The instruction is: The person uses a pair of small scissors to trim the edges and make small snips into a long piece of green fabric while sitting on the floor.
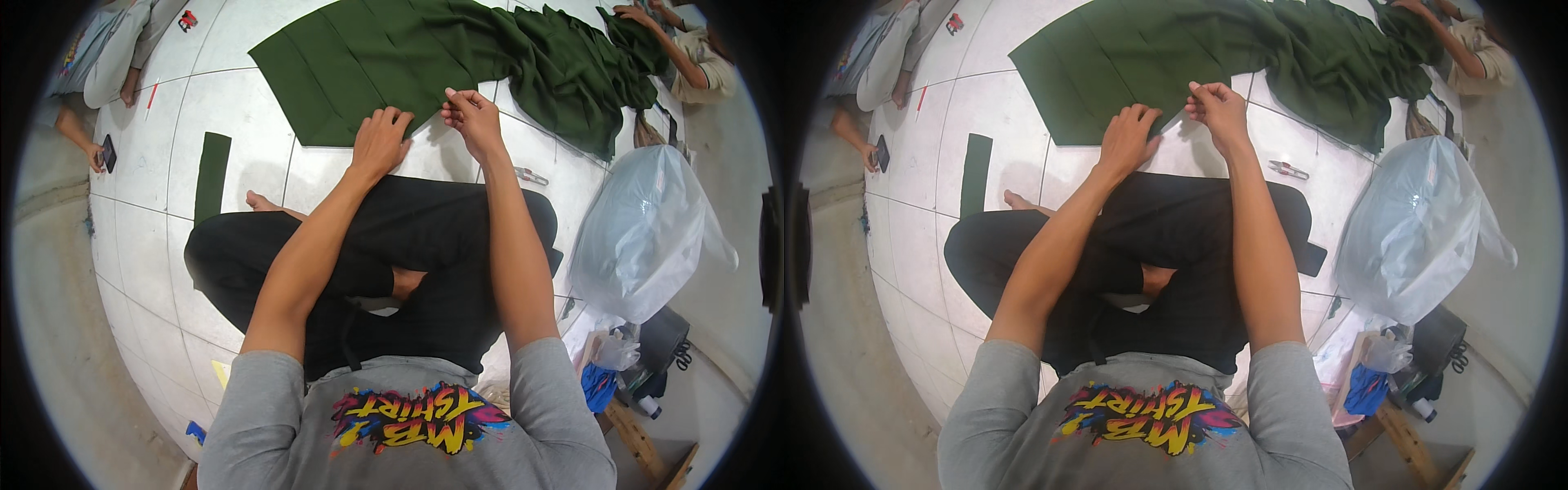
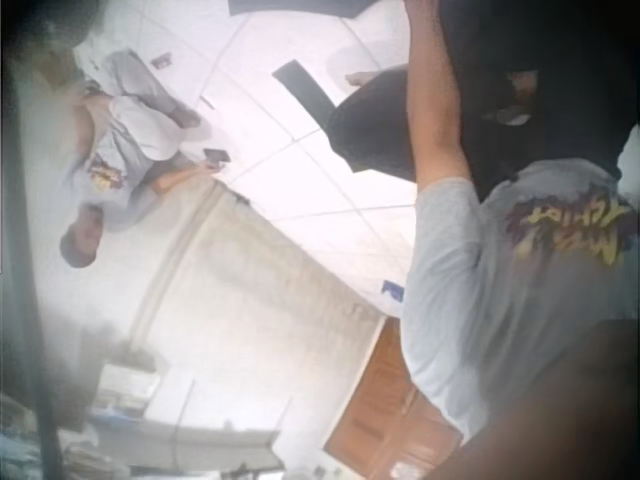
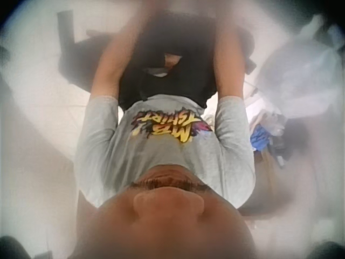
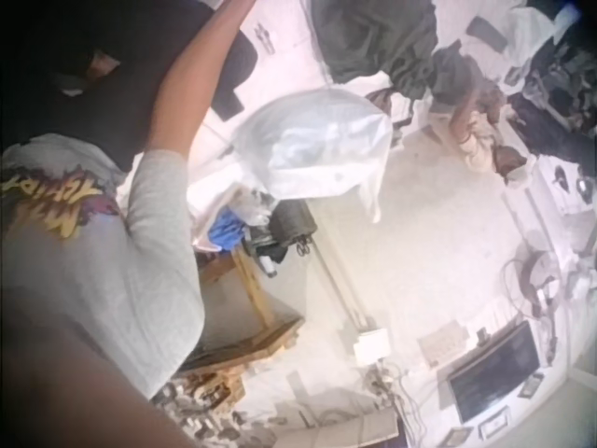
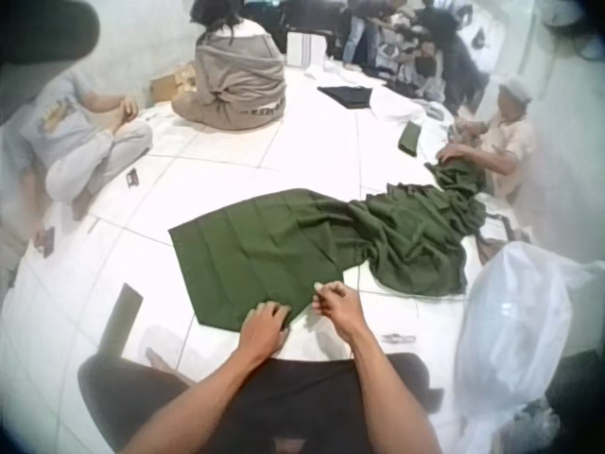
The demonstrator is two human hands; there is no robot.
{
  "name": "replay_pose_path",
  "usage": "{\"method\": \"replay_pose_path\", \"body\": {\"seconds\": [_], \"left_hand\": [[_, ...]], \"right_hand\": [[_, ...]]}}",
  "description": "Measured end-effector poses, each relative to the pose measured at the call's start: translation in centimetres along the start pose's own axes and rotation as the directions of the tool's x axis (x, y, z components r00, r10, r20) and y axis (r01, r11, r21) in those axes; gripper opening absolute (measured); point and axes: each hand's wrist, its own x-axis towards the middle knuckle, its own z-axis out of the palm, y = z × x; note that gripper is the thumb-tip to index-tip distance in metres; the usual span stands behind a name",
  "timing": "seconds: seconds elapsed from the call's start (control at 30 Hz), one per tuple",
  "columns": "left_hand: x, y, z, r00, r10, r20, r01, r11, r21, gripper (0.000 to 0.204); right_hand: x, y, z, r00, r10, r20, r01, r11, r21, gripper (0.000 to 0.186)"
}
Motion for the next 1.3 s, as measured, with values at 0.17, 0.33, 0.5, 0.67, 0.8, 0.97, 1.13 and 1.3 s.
{"method": "replay_pose_path", "body": {"seconds": [0.17, 0.33, 0.5, 0.67, 0.8, 0.97, 1.13, 1.3], "left_hand": [[0.1, -1.3, -0.1, 0.99, 0.006, -0.143, -0.01, 0.999, -0.031, 0.017], [-1.0, 0.1, -2.7, 0.996, 0.007, -0.091, -0.01, 0.999, -0.04, 0.014], [-2.1, 2.1, -4.4, 0.998, 0.031, -0.062, -0.039, 0.99, -0.132, 0.012], [-4.1, 3.1, -3.1, 0.995, -0.031, -0.09, 0.003, 0.953, -0.303, 0.013], [-4.2, 3.9, -2.0, 0.996, 0.046, -0.074, -0.062, 0.97, -0.236, 0.017], [-4.5, 3.2, -3.1, 0.993, 0.118, 0.03, -0.105, 0.957, -0.272, 0.021], [-1.9, -3.1, -5.6, 0.949, -0.185, 0.254, 0.258, 0.92, -0.293, 0.027], [-1.4, -6.6, -6.0, 0.955, -0.157, 0.251, 0.147, 0.987, 0.059, 0.024]], "right_hand": [[-0.2, 1.6, -2.0, 0.988, 0.112, -0.102, -0.128, 0.977, -0.17, 0.018], [-0.5, 3.3, -2.1, 0.974, 0.207, -0.089, -0.224, 0.837, -0.499, 0.014], [-1.1, 4.0, -1.5, 0.983, 0.174, -0.065, -0.174, 0.745, -0.644, 0.016], [-4.1, 3.2, 1.5, 0.882, 0.469, 0.054, -0.439, 0.857, -0.269, 0.015], [-3.3, 3.5, 1.2, 0.785, 0.592, 0.185, -0.571, 0.806, -0.157, 0.016], [-3.0, 3.6, 1.3, 0.81, 0.566, 0.154, -0.519, 0.814, -0.259, 0.014], [-3.5, 3.5, 1.8, 0.929, 0.37, 0.01, -0.354, 0.896, -0.267, 0.007], [-3.7, 3.0, 1.9, 0.946, 0.325, 0.01, -0.308, 0.906, -0.291, 0.007]]}}
